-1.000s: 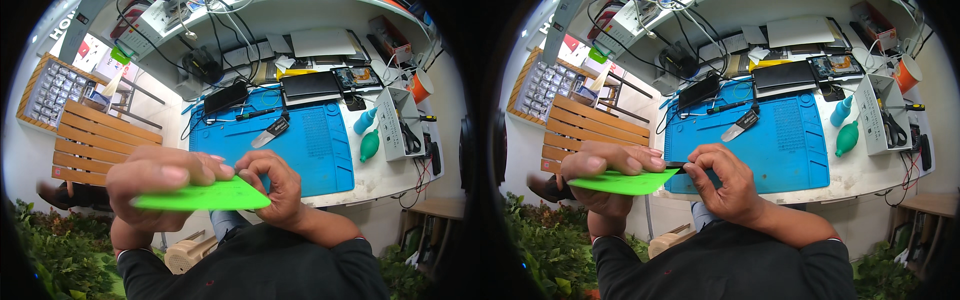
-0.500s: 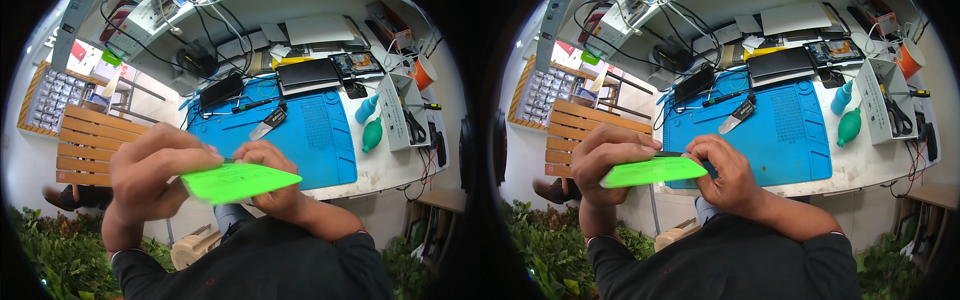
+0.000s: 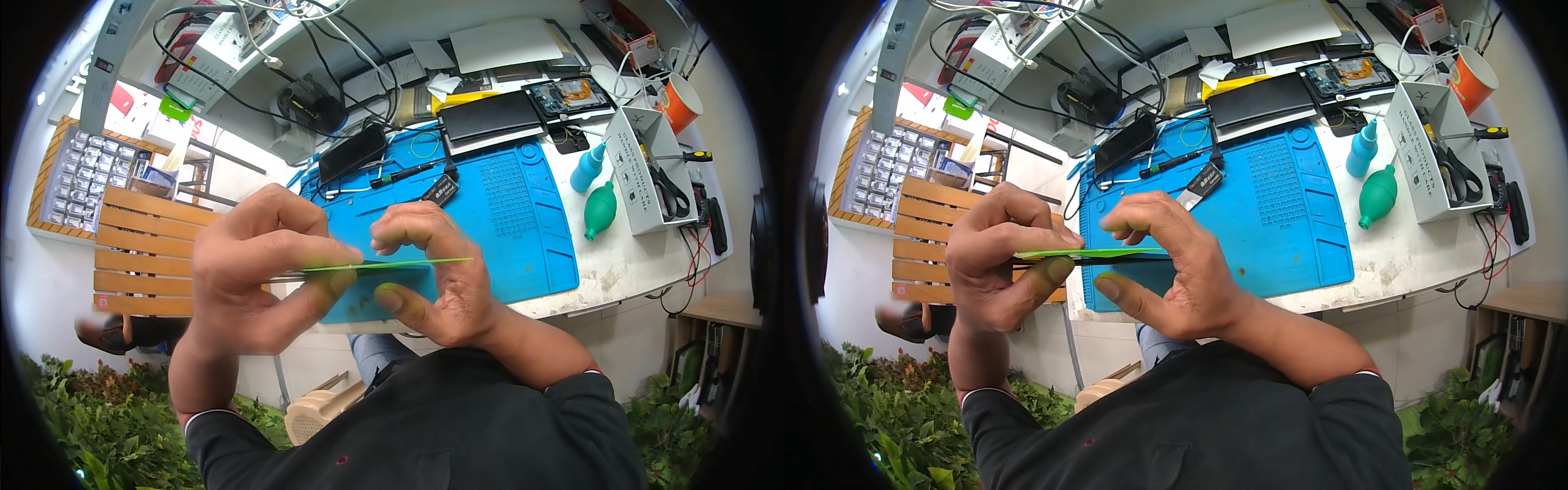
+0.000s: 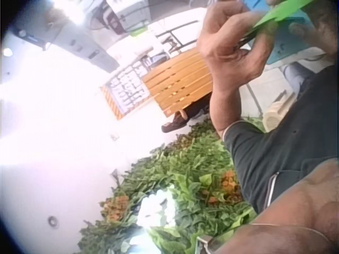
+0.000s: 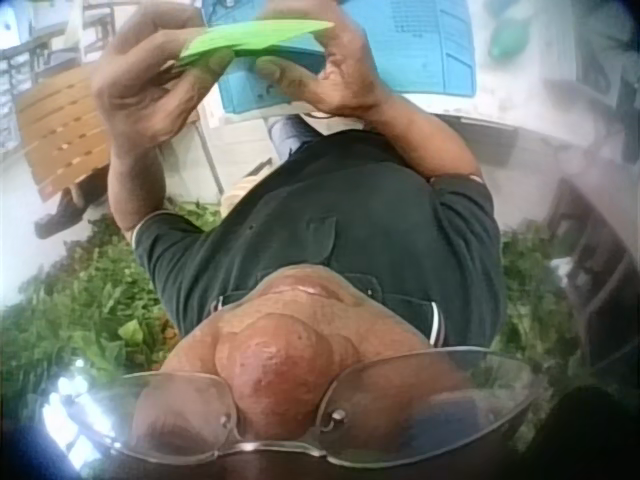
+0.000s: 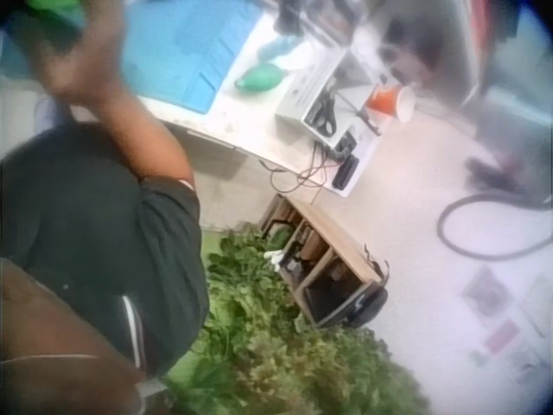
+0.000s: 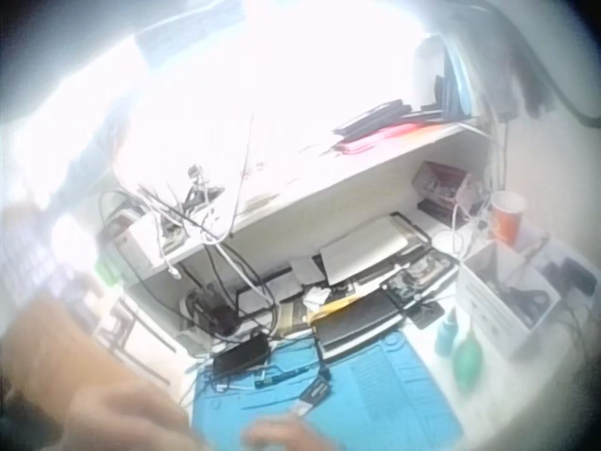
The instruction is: The person uses a pry tool to separate the screen assembly from the chassis of a tablet.
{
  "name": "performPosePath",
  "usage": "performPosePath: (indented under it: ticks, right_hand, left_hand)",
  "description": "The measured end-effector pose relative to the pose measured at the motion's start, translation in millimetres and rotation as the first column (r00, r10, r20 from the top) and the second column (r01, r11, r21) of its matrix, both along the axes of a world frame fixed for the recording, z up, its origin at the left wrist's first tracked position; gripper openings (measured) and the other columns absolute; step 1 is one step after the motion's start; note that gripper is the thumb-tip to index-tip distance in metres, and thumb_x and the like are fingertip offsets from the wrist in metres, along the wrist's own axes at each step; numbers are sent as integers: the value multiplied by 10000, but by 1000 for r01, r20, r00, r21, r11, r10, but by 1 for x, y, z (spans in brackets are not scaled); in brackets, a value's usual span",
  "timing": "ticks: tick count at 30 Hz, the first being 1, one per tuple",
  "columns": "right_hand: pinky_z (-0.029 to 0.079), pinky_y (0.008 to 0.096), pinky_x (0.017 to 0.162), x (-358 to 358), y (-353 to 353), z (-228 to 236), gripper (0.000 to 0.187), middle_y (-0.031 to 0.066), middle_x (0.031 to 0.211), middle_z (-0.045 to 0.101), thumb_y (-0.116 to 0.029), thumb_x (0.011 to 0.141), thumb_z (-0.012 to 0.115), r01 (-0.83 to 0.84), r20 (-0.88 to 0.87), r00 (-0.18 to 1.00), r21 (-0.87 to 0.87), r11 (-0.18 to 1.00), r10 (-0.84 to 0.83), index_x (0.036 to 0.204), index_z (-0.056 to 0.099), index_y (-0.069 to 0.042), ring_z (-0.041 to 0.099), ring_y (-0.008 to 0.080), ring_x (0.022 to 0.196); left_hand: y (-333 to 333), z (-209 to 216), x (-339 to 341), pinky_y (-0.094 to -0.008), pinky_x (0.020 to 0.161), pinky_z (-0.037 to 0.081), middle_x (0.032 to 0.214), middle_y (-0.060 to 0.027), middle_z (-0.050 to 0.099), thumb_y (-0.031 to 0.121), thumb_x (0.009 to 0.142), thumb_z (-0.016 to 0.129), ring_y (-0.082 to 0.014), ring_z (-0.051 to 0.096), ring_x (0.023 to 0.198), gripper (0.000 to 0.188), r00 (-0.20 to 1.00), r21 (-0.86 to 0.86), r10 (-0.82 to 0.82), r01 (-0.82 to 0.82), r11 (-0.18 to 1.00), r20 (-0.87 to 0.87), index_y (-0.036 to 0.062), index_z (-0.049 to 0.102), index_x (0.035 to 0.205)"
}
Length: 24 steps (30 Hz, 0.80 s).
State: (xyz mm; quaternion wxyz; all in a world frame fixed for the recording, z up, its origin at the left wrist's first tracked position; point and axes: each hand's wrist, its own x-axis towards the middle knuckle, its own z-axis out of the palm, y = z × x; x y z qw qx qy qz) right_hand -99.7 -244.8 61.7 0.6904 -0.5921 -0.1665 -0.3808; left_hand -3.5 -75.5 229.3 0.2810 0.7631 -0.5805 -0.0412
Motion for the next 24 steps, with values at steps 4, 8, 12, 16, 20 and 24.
performPosePath:
  ticks: [4, 8, 12, 16, 20, 24]
  right_hand:
    - [566, 374, 805, 4, 0, 0, 224, 162, 1094, 751, -97, 995, 850, -7, 41, 999, -18, 1000, 7, 1172, 765, 11, 722, 288, 935]
    - [558, 383, 769, 2, 5, 0, 129, 147, 1022, 767, -36, 990, 837, 26, -2, 1000, 39, 999, -26, 1096, 790, 20, 727, 284, 895]
    - [576, 388, 795, 4, 3, -6, 159, 138, 1015, 776, -16, 957, 854, 71, 50, 996, -17, 997, -70, 1104, 795, 4, 741, 293, 916]
    - [592, 393, 820, 6, -2, -8, 215, 129, 1016, 782, 10, 923, 864, 86, 86, 993, -69, 994, -80, 1122, 788, -12, 753, 302, 935]
    - [597, 397, 828, 4, -2, -10, 247, 126, 1024, 780, 30, 914, 857, 63, 88, 995, -68, 996, -57, 1138, 767, -21, 755, 311, 934]
    - [599, 401, 832, 2, 0, -20, 250, 129, 1054, 774, 48, 916, 846, 59, 83, 995, -46, 997, -55, 1134, 749, -25, 754, 320, 939]
  left_hand:
    - [2, 1, -1, -280, 728, 549, 948, -76, 646, -49, 819, 905, -154, 666, 816, 240, 998, 6, -9, 9, 1000, 58, 29, 795, 1019]
    - [3, -19, -14, -281, 718, 535, 988, -85, 659, -54, 802, 940, -158, 655, 836, 391, 988, -296, 124, -147, 944, -96, 47, 715, 1105]
    - [31, -24, 1, -355, 758, 657, 1063, -126, 699, 37, 798, 1006, -231, 732, 896, 473, 865, -137, -50, 136, 981, 500, 64, 693, 1151]
    - [36, -40, -7, -381, 801, 703, 1136, -131, 766, 57, 758, 1009, -291, 833, 989, 392, 798, -211, 85, 54, 976, 597, 80, 751, 1052]
    - [41, -53, -17, -465, 955, 686, 1145, -156, 772, 2, 750, 998, -297, 811, 1074, 389, 877, -318, 196, -53, 947, 438, 44, 733, 1032]
    - [39, -44, -17, -506, 1040, 640, 1082, -144, 775, -29, 740, 991, -281, 802, 1095, 388, 936, -266, 205, -128, 955, 286, 45, 718, 1005]
